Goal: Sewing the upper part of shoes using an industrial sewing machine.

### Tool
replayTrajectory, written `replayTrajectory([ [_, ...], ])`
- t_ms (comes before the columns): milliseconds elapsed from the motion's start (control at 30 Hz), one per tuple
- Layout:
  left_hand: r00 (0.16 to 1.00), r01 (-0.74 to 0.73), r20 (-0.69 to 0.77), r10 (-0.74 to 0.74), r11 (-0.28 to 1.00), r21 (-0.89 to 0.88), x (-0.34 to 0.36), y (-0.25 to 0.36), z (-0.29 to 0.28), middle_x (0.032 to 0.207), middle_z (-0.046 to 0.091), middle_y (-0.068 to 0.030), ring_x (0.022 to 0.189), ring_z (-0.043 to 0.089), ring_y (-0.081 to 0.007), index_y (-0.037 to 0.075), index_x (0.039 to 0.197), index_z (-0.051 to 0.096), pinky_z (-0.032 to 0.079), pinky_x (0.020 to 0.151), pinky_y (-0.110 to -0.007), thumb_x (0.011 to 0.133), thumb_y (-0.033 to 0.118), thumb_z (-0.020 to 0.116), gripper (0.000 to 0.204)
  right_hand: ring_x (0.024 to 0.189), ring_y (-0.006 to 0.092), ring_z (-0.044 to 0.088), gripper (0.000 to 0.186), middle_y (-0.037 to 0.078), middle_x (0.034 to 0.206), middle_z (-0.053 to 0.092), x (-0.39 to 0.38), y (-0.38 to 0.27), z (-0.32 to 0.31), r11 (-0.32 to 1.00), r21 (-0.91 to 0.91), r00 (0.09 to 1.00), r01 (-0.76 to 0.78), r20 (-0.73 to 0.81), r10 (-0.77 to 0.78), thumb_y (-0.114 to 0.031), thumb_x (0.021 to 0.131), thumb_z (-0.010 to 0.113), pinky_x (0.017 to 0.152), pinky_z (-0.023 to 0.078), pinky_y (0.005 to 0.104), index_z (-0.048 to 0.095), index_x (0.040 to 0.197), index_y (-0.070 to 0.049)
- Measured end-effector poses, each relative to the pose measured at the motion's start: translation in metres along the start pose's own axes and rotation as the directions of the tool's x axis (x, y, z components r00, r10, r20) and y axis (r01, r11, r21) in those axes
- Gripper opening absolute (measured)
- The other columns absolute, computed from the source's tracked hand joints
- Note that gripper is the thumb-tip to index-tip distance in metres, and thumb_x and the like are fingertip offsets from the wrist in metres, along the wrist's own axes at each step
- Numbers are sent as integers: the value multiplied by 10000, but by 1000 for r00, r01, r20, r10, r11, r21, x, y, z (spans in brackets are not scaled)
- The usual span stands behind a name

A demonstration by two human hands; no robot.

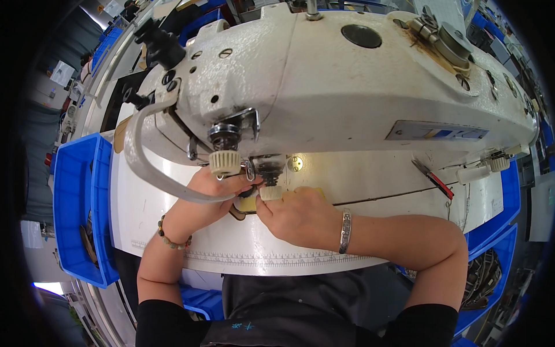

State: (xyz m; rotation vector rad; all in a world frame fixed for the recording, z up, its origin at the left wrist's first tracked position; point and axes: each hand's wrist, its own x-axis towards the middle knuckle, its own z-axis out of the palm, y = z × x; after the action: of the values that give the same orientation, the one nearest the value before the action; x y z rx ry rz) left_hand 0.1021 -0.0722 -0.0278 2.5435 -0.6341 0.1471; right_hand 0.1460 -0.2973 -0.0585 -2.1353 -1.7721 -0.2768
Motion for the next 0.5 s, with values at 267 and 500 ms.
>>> replayTrajectory([
  [267, 994, 44, 93, -64, 978, 203, 1, 10, -3, 1073, 683, -51, 952, 647, -264, 118, 1110, 708, 503, 856, -376, 577, 121, 827, 547, 720, 136, 662, 284, 52, 952, 699, 1, 3, 0, 997, -80, 999, -15, 37, 18, -102, 832, 612, 449, 475, 278, 694, 1098, -45],
  [500, 994, 75, 56, -94, 957, 279, 9, 15, -1, 1008, 679, -28, 882, 659, -228, 115, 1088, 701, 534, 720, -348, 583, 111, 811, 517, 748, 177, 674, 302, 124, 1123, 674, 1, 9, 19, 975, -213, 998, -63, -13, 62, -128, 813, 625, 471, 487, 290, 687, 1097, -45],
])
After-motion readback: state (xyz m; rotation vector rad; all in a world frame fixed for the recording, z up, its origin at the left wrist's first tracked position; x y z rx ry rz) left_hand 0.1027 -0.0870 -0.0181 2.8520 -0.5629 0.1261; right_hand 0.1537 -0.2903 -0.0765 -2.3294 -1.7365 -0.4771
